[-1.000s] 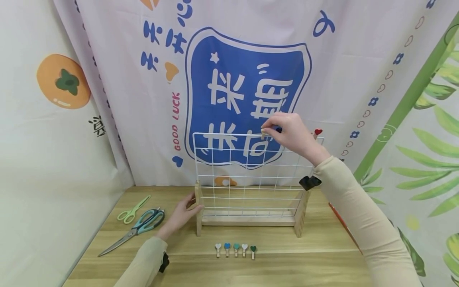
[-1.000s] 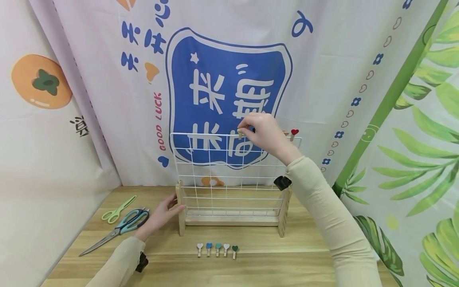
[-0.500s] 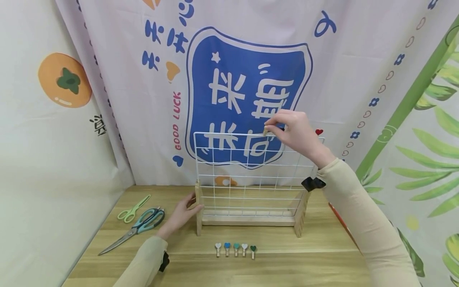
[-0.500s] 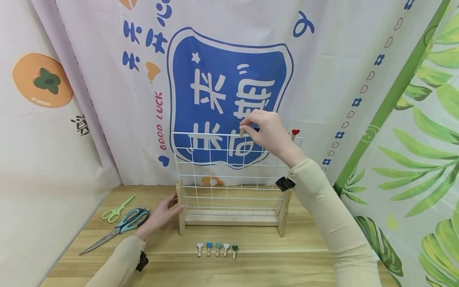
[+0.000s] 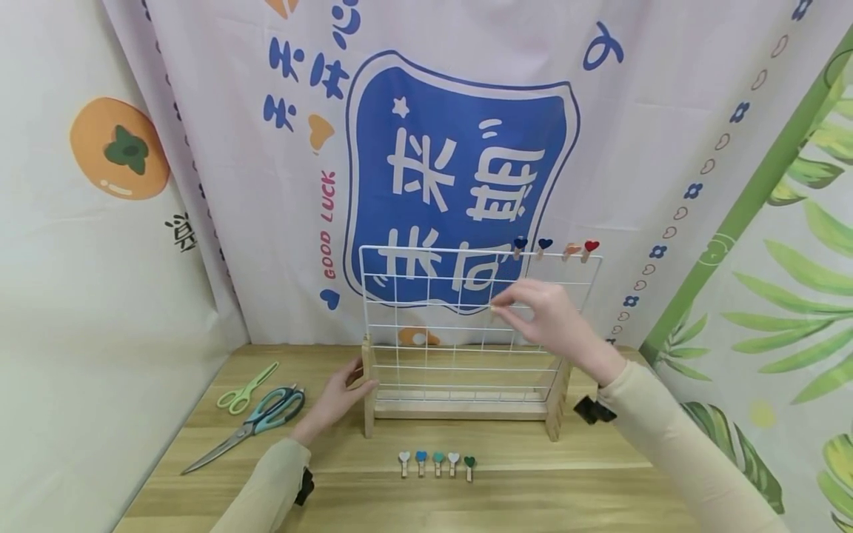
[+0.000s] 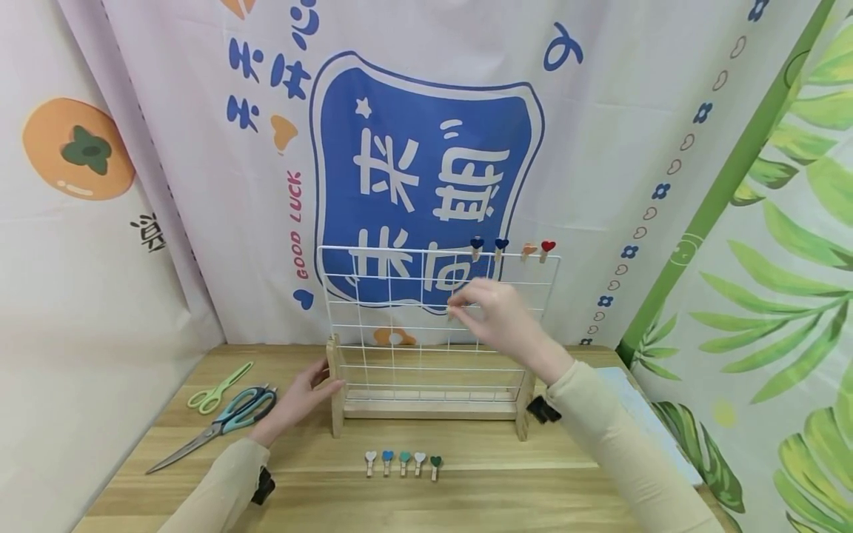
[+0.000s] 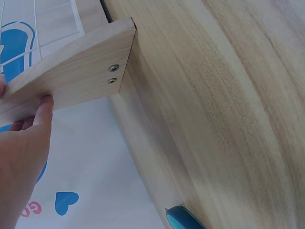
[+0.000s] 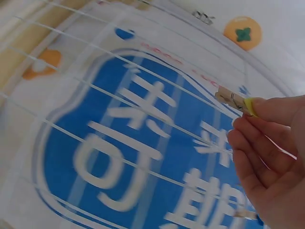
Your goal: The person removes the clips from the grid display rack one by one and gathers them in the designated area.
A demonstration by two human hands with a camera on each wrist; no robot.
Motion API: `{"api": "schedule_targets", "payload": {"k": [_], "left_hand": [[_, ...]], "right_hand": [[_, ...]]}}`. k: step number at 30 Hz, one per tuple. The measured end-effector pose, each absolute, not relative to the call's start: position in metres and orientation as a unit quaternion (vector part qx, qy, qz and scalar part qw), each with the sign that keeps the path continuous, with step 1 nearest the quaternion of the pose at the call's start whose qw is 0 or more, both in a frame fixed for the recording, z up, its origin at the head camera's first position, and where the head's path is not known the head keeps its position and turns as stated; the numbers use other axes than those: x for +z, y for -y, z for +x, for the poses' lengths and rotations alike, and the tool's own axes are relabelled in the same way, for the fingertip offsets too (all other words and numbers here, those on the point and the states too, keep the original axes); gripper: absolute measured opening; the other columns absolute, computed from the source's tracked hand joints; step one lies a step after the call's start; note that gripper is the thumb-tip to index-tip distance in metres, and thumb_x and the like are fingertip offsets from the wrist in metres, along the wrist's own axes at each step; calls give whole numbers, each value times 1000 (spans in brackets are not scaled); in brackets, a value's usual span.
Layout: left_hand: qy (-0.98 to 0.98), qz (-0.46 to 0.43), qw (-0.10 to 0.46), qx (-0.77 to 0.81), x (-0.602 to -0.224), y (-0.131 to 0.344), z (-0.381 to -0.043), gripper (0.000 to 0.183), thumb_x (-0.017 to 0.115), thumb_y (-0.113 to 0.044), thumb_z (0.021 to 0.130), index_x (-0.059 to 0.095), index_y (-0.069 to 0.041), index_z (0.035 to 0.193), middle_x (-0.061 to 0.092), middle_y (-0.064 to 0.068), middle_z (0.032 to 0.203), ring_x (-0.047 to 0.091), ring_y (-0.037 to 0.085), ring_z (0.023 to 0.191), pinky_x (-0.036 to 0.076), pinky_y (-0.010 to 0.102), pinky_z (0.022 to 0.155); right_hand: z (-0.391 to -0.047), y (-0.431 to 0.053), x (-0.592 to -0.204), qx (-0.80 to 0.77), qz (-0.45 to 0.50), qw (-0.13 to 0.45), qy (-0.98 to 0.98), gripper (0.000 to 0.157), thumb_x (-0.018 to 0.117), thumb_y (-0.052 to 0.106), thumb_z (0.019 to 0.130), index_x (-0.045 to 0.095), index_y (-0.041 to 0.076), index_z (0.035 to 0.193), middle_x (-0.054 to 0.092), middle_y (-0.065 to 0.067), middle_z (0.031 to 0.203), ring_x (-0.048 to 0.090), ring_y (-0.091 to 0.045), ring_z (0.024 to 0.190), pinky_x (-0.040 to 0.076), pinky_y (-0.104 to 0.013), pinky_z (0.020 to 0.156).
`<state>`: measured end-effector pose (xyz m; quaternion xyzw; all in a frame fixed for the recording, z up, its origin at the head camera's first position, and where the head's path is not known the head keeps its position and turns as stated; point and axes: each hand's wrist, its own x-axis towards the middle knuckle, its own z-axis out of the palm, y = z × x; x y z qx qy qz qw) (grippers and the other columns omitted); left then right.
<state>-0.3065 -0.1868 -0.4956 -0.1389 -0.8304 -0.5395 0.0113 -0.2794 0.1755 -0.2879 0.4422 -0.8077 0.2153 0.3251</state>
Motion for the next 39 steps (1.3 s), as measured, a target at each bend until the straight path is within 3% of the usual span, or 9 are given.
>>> {"api": "schedule_targets", "payload": {"k": [9,18,27,39], "left_hand": [[834,-144,14,-532,-494,185,-305,64,62,-19,99,33,2,151,36,29,155,39,48,142,40,53,115],[831,-149,19,-535,-495,186,-306,66,64,-21,98,34,4,150,38,30,153,40,48,140,41,53,114],[830,-141,10,-539,-496,187,-307,65,63,-15,98,32,5,151,36,30,154,39,47,141,41,53,115],[830,-149,20,-537,-496,187,-307,68,65,-20,97,32,7,151,38,31,153,41,47,140,42,51,114]], "right_hand": [[-271,-177,-396,218,440,211,846,8,77,6,83,74,7,90,75,-3,83,69,-10,75,61,-18,71],[-264,-182,-469,247,377,59,891,5,73,11,88,76,7,90,75,0,84,63,2,74,57,-14,67],[-261,-188,-508,284,377,-4,881,6,71,8,89,75,4,89,75,-1,81,61,5,71,55,-11,64],[-260,-191,-524,323,322,-78,887,11,69,18,93,76,10,91,74,5,80,54,10,65,50,-12,59]]}}
